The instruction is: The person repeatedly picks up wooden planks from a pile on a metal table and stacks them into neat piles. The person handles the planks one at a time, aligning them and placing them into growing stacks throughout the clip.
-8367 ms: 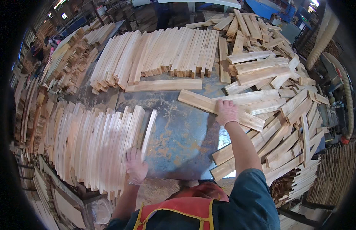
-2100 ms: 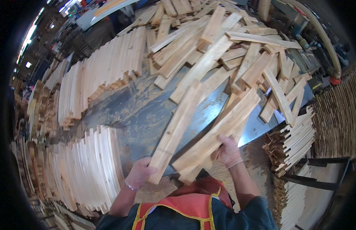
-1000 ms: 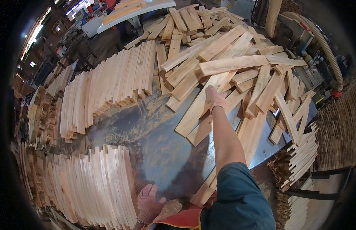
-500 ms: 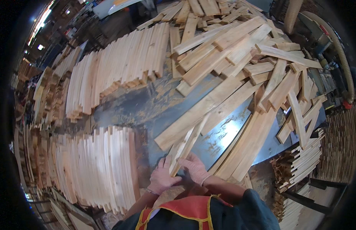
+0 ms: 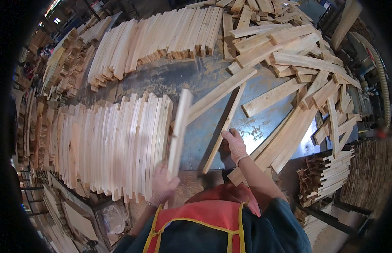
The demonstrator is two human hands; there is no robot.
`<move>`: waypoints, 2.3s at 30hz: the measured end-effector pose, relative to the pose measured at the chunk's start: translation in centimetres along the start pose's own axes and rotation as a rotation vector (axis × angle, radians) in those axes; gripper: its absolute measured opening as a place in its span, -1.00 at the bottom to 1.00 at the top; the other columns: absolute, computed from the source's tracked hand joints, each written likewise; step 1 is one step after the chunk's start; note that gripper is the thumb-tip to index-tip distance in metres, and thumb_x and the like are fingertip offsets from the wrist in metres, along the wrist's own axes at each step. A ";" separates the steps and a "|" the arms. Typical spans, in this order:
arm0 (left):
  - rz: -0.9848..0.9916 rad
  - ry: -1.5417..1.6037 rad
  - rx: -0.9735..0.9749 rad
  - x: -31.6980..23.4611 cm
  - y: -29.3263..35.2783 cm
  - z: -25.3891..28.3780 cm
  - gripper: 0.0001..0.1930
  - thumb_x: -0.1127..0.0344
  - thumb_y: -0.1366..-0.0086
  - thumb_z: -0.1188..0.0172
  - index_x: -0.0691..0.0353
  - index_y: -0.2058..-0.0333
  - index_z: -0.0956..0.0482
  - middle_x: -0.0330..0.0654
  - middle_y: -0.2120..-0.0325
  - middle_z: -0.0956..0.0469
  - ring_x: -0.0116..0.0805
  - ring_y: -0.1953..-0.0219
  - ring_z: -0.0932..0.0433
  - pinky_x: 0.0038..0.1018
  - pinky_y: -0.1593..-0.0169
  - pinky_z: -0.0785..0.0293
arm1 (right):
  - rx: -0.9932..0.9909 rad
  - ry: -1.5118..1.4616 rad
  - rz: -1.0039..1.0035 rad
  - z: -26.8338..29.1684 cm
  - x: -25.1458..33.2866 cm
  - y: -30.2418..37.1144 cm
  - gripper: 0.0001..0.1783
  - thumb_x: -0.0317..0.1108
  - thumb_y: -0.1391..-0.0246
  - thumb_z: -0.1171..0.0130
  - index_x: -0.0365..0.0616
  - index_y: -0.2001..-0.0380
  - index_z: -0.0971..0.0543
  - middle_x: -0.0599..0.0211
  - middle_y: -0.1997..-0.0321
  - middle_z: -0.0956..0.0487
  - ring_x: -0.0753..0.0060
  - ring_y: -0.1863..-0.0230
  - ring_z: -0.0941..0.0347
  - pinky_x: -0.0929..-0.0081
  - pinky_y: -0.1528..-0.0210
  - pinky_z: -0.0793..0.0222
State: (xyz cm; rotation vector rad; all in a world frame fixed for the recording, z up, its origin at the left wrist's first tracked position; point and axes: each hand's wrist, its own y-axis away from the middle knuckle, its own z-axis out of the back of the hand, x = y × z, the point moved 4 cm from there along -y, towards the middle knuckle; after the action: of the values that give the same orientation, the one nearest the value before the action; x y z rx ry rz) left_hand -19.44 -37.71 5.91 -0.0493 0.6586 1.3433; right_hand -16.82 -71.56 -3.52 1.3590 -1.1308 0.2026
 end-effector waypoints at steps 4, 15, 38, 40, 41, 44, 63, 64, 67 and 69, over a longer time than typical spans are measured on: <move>0.048 -0.373 -0.392 1.5 -3.0 0.6 -0.19 0.08 -0.14 -0.36 0.22 -0.36 -0.40 0.07 -0.31 -0.36 0.12 -0.37 -0.32 0.07 -0.42 -0.23 | -0.123 0.442 0.376 -1.2 0.5 0.7 -0.24 -0.22 -0.07 -0.50 -0.23 -0.27 -0.41 0.23 0.14 -0.64 0.25 0.10 -0.59 0.35 0.11 -0.54; -0.335 -0.391 -0.335 -9.1 -19.1 -3.7 -0.12 0.00 -0.22 -0.32 0.25 -0.43 -0.24 0.08 -0.32 -0.35 0.05 -0.40 -0.29 -0.07 -0.50 -0.13 | 0.244 -0.286 -0.093 4.1 5.8 1.2 -0.45 -0.57 -0.06 -0.35 -0.22 -0.18 -0.56 0.21 -0.02 -0.67 0.20 -0.03 -0.62 0.25 -0.16 -0.57; -0.076 0.077 -0.260 -2.6 2.1 -3.8 -0.36 0.21 -0.15 -0.37 0.26 -0.21 -0.52 0.03 -0.06 -0.60 0.08 -0.15 -0.58 -0.04 -0.19 -0.52 | 0.310 0.042 -0.039 -5.1 -5.4 3.6 -0.57 -0.40 -0.13 -0.43 -0.17 -0.09 -0.65 0.40 0.21 -0.70 0.55 0.30 -0.55 0.49 0.28 -0.49; 0.099 -0.026 -0.329 -2.4 3.7 -2.9 -0.36 0.21 -0.12 -0.36 0.25 -0.20 -0.53 0.03 -0.15 -0.55 0.15 -0.20 -0.52 0.04 -0.24 -0.47 | 0.394 0.443 0.033 -9.1 -4.8 5.6 -0.55 -0.26 -0.17 -0.38 -0.20 -0.10 -0.64 0.27 0.18 -0.72 0.50 0.24 -0.59 0.43 0.20 -0.55; 0.160 -0.071 -0.367 -3.0 3.9 -2.2 -0.36 0.21 -0.10 -0.36 0.25 -0.20 -0.53 0.03 -0.20 -0.53 0.19 -0.23 -0.50 0.07 -0.27 -0.44 | 0.398 0.531 -0.034 -10.7 -6.4 5.4 -0.53 -0.23 -0.17 -0.32 -0.21 -0.10 -0.62 0.21 0.16 -0.73 0.45 0.22 -0.59 0.38 0.15 -0.55; -0.124 -0.076 -0.561 -2.0 5.0 -1.6 -0.28 0.30 -0.04 -0.40 0.27 -0.25 -0.49 0.07 -0.26 -0.48 0.22 -0.29 -0.44 0.05 -0.33 -0.39 | 0.295 0.764 0.109 -15.3 -5.1 7.5 -0.53 -0.20 -0.07 -0.33 -0.24 -0.01 -0.62 0.17 0.20 -0.72 0.32 0.22 -0.60 0.30 0.10 -0.54; -0.185 0.042 -0.230 -13.9 -3.2 -5.2 -0.16 0.20 -0.08 -0.42 0.28 -0.36 -0.38 0.19 -0.31 -0.41 0.26 -0.28 -0.45 0.05 -0.32 -0.40 | -0.575 -0.364 0.219 15.3 29.4 -18.1 -0.41 0.05 -0.18 -0.43 -0.08 -0.09 -0.53 0.32 -0.03 -0.62 0.40 0.06 -0.56 0.19 0.08 -0.55; -0.166 0.048 -0.199 -15.3 -3.8 -5.3 -0.18 0.19 -0.12 -0.41 0.30 -0.35 -0.36 0.21 -0.31 -0.41 0.29 -0.26 -0.45 0.07 -0.31 -0.39 | -0.523 -0.437 0.272 16.8 28.5 -21.2 -0.43 0.04 -0.14 -0.46 -0.09 -0.05 -0.56 0.32 0.03 -0.65 0.41 0.16 -0.54 0.21 0.14 -0.52; -0.173 0.009 -0.180 -17.7 -5.2 -5.9 -0.16 0.17 -0.14 -0.40 0.30 -0.38 -0.33 0.25 -0.30 -0.41 0.31 -0.27 -0.44 0.08 -0.32 -0.37 | -0.252 -0.679 0.274 17.5 27.9 -27.0 -0.54 -0.06 -0.07 -0.49 -0.15 0.12 -0.66 0.31 0.17 -0.65 0.42 0.23 -0.53 0.33 0.27 -0.40; -0.156 -0.063 -0.154 -18.6 -6.1 -5.7 -0.14 0.15 -0.16 -0.40 0.33 -0.40 -0.30 0.21 -0.32 -0.39 0.21 -0.31 -0.43 0.00 -0.33 -0.39 | -0.351 -0.624 0.305 17.5 27.9 -27.9 -0.69 -0.14 -0.12 -0.45 -0.12 0.21 -0.68 0.33 0.34 -0.63 0.40 0.37 -0.51 0.38 0.34 -0.38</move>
State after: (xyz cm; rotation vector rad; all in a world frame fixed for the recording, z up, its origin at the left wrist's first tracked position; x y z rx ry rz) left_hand -17.68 -57.94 7.86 -0.1778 0.4875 1.2378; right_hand 7.50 -107.21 -5.02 0.9459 -1.8010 -0.2146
